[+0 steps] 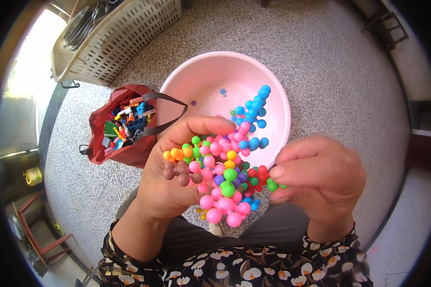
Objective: Connecting colorful interlocking plastic toy pieces together.
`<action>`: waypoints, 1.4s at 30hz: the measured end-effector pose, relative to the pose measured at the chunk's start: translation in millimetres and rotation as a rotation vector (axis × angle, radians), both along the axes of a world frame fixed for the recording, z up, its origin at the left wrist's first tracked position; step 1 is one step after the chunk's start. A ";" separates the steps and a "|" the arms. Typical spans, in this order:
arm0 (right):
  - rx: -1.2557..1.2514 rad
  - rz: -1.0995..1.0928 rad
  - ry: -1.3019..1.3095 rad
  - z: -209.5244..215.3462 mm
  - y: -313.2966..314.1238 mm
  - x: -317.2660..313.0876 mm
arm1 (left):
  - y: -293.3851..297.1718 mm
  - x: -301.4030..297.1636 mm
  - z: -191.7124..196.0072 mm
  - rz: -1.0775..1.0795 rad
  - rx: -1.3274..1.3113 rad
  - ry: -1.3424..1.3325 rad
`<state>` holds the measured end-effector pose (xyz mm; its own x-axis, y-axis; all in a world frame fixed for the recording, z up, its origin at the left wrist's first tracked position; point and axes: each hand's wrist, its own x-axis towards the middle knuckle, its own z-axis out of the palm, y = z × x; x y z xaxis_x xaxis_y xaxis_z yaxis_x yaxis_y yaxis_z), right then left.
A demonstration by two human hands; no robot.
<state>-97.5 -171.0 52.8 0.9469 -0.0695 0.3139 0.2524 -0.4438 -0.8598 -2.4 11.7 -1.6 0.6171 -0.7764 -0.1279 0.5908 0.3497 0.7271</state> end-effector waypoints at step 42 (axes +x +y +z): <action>1.277 -0.060 0.260 -18.2 -4.2 -3.7 | 14.7 0.3 10.8 -0.007 -0.058 0.041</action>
<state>-101.2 -175.1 34.6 0.9546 -0.2246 -0.1959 0.0240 0.7130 -0.7007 -2.1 26.5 9.2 0.6069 -0.7875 -0.1074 0.6220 0.3865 0.6810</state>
